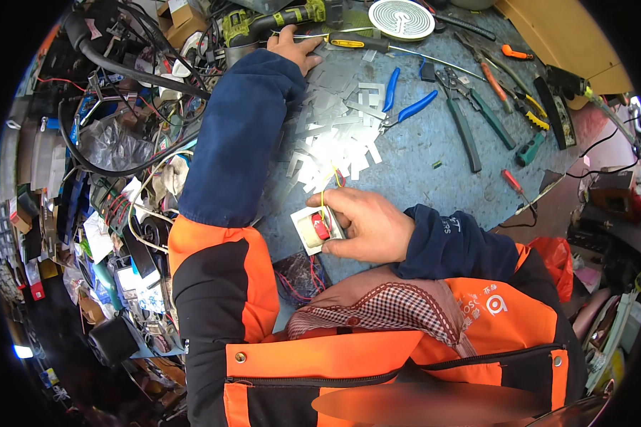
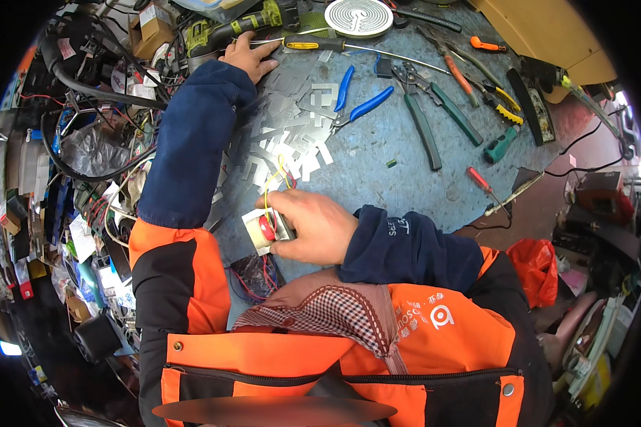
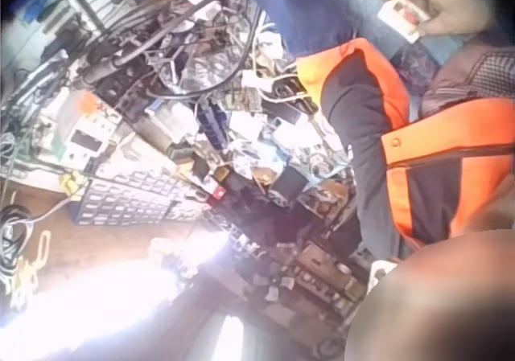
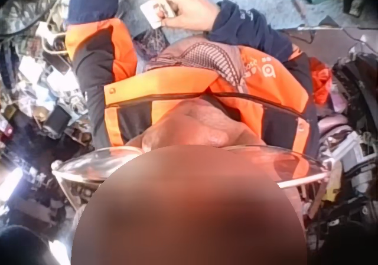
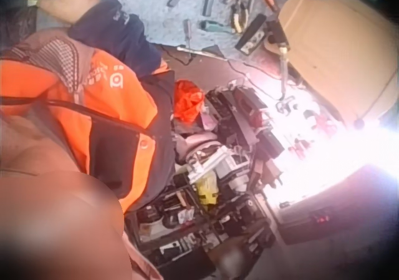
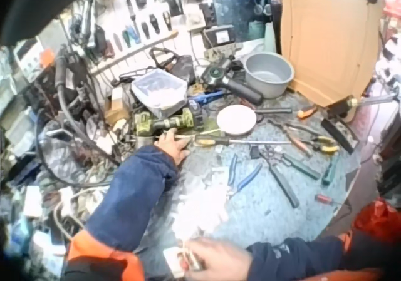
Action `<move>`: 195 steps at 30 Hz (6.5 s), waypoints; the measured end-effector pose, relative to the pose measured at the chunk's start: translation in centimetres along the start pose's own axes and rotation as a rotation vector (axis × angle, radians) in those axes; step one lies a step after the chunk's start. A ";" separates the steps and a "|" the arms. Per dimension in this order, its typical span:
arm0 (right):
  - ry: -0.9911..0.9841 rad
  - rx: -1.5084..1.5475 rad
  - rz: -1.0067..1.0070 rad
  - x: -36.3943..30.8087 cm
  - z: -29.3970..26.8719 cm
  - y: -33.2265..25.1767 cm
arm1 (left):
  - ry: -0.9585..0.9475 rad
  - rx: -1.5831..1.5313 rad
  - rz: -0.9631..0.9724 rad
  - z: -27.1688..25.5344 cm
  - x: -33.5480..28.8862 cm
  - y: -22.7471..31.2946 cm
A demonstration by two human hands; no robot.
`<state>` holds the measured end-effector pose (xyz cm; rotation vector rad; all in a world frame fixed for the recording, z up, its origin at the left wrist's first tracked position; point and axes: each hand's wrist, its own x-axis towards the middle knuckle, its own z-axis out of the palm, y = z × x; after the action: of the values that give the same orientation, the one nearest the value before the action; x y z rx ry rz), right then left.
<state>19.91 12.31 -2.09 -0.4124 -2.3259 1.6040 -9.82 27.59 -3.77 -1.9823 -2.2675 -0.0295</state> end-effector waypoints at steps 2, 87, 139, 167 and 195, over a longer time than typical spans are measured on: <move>-0.005 0.004 0.008 0.0 -0.1 -0.2 | -0.012 -0.001 0.011 -0.7 -0.1 0.0; -0.115 0.110 0.156 -0.3 0.8 0.4 | 0.023 -1.139 -0.320 -6.4 -32.4 6.2; -0.106 -0.569 -0.408 12.5 -3.3 -4.1 | 0.133 -0.866 -0.111 -7.8 -32.5 7.0; 0.226 0.309 -0.020 11.1 -6.9 -6.0 | 0.037 -0.817 -0.195 -8.8 -31.9 8.1; 0.198 0.739 0.397 -0.4 -0.6 0.0 | -0.021 -1.082 -0.294 -7.8 -32.4 8.6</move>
<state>20.49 12.68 -1.87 -0.8251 -1.4127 2.3187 3.49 -3.91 -0.16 -1.8916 -2.8222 -1.5450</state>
